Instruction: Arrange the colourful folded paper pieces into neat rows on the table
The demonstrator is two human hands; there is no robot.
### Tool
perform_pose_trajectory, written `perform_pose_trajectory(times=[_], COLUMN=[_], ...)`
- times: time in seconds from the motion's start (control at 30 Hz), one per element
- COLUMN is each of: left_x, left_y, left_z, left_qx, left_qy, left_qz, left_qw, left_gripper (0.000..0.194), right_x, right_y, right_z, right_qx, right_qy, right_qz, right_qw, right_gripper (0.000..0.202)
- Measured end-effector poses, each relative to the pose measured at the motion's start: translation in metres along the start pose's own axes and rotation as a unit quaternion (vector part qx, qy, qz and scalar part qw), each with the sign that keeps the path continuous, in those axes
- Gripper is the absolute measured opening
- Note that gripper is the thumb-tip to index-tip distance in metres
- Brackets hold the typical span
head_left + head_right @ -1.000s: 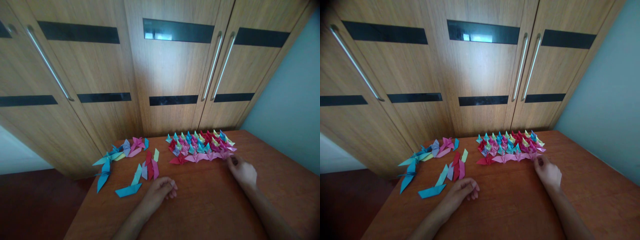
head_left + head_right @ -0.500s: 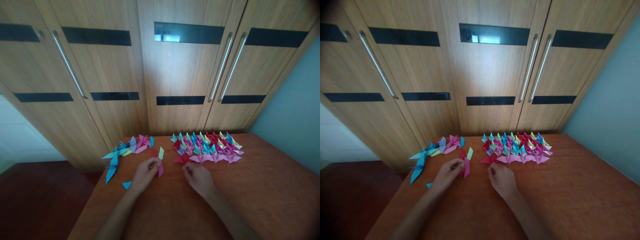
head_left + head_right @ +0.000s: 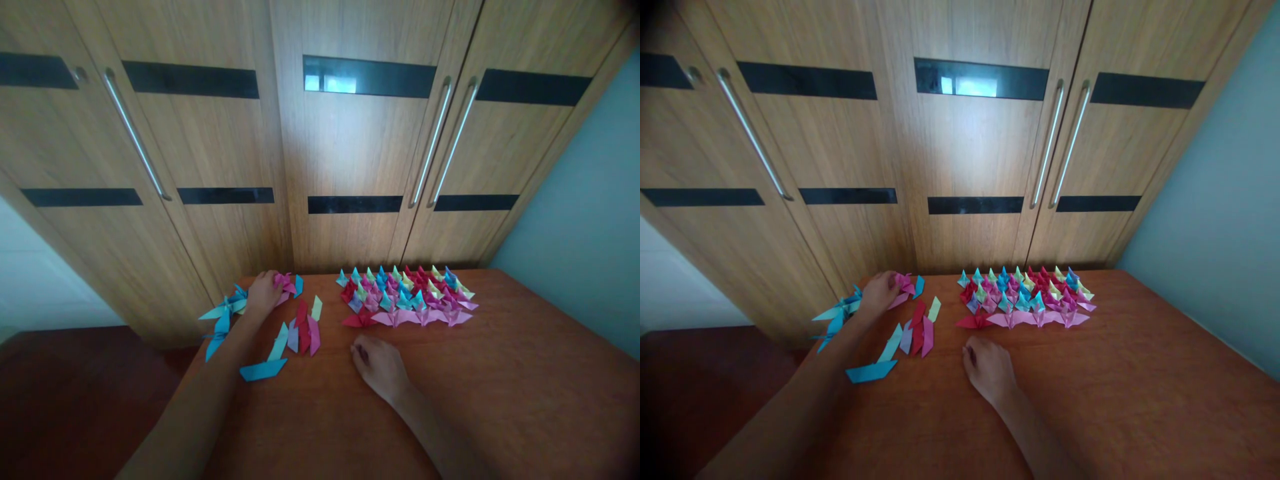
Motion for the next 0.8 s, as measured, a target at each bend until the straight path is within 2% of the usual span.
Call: perform_pose_trajectory(times=[0.1, 0.23, 0.33, 0.43, 0.53, 0.63, 0.7, 0.8], left_x=[-0.011, -0.019, -0.014, 0.000, 0.019, 0.035, 0.041, 0.040], left_y=[0.013, 0.017, 0.015, 0.006, -0.018, -0.056, -0.084, -0.116], left_z=[-0.002, -0.003, -0.009, -0.025, -0.052, -0.084, -0.103, -0.121], left_qx=[0.000, -0.004, -0.013, -0.041, -0.090, -0.163, -0.197, -0.214], left_qy=[0.017, 0.021, 0.012, -0.009, -0.044, -0.108, -0.157, -0.189], left_qz=[0.006, 0.012, -0.004, -0.028, -0.033, -0.014, -0.004, 0.036], left_qw=[1.000, 1.000, 1.000, 0.999, 0.994, 0.981, 0.968, 0.958], left_gripper=[0.023, 0.020, 0.023, 0.023, 0.021, 0.018, 0.019, 0.020], right_x=[0.000, -0.001, -0.002, -0.002, 0.003, 0.012, 0.015, 0.012], right_y=[-0.001, -0.001, 0.000, 0.000, -0.002, -0.004, -0.005, -0.005], right_z=[-0.001, -0.001, -0.002, -0.004, -0.003, 0.002, 0.008, 0.014], right_qx=[-0.002, -0.001, -0.003, -0.013, -0.019, -0.033, -0.050, -0.091], right_qy=[0.001, 0.010, 0.025, 0.063, 0.154, 0.270, 0.352, 0.450], right_qz=[-0.004, -0.009, -0.017, -0.032, -0.072, -0.097, -0.077, -0.036], right_qw=[1.000, 1.000, 1.000, 0.997, 0.985, 0.957, 0.932, 0.888], right_gripper=[0.018, 0.018, 0.018, 0.019, 0.020, 0.021, 0.023, 0.025])
Point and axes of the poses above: each hand's wrist, its own y-axis towards the middle knuckle, its own x-axis out of the back of the hand, z = x × y, the point moved 2 cm from there along y, towards the middle knuckle, and after that the axes turned 12 degrees about -z, right-handed, at the moved point
